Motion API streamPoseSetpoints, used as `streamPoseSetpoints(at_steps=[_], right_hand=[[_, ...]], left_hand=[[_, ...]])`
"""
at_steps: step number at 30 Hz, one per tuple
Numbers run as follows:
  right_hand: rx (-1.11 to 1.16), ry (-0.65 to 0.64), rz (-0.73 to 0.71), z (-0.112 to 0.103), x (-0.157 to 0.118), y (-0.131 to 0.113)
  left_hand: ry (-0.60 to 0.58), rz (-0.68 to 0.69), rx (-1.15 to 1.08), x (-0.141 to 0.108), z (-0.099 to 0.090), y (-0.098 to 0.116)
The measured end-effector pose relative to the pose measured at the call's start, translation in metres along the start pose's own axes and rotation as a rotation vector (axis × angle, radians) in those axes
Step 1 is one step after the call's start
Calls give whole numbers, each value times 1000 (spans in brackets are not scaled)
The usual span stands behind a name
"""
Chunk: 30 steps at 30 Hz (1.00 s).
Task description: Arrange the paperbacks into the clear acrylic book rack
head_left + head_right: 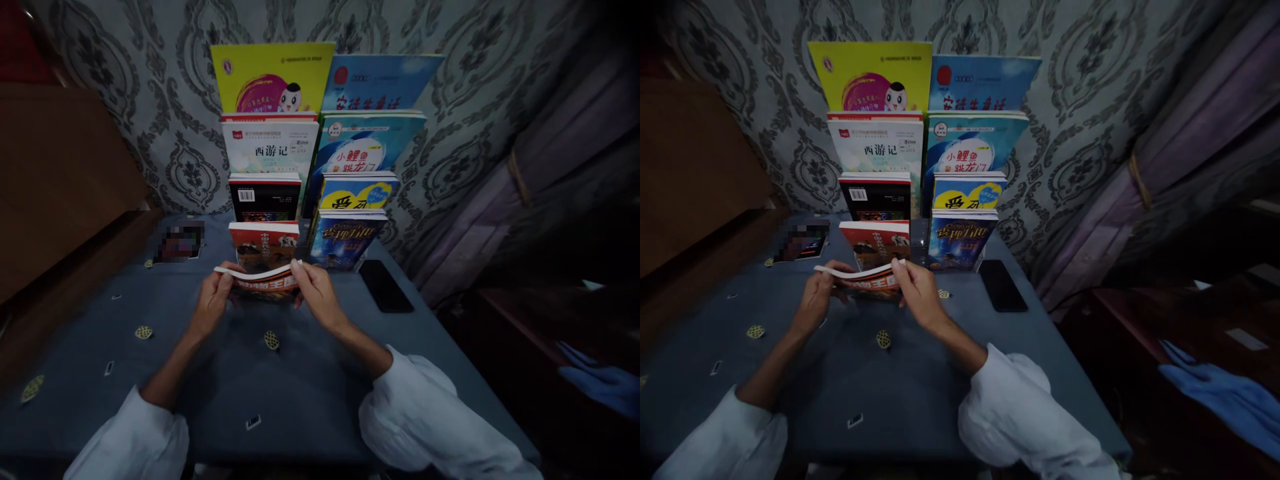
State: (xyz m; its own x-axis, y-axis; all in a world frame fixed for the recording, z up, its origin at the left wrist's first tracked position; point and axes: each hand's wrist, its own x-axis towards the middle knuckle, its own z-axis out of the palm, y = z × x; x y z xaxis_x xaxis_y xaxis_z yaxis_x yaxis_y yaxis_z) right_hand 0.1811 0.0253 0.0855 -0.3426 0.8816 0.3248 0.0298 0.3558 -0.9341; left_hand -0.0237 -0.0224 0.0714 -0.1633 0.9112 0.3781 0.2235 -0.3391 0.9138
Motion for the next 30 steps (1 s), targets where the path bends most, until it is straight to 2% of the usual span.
streamPoseSetpoints(at_steps=[4, 8, 10, 14, 16, 18, 21, 24, 27, 30], right_hand=[[0, 18, -34, 1, -10, 2], [-5, 39, -103, 1, -2, -5], [-45, 90, -198, 0, 6, -13], [-209, 250, -495, -2, 20, -24], [-252, 281, -616, -3, 25, -25], [-267, 284, -677, -5, 30, -21], [-277, 265, -646, -9, 36, -13], [-272, 224, -516, -13, 39, -7], [-246, 194, -401, -16, 43, -4], [-222, 191, -357, -16, 47, -3]], left_hand=[[-8, 40, 13, -5, 1, -1], [18, 77, 8, 7, 3, 4], [57, 148, 6, 18, 4, 10], [153, 351, -5, 43, 6, 23], [195, 407, -22, 54, 8, 24], [212, 423, -35, 61, 10, 21], [202, 407, -35, 67, 13, 16], [202, 349, -27, 69, 17, 15], [240, 313, 11, 70, 20, 17], [283, 318, 16, 73, 23, 16]])
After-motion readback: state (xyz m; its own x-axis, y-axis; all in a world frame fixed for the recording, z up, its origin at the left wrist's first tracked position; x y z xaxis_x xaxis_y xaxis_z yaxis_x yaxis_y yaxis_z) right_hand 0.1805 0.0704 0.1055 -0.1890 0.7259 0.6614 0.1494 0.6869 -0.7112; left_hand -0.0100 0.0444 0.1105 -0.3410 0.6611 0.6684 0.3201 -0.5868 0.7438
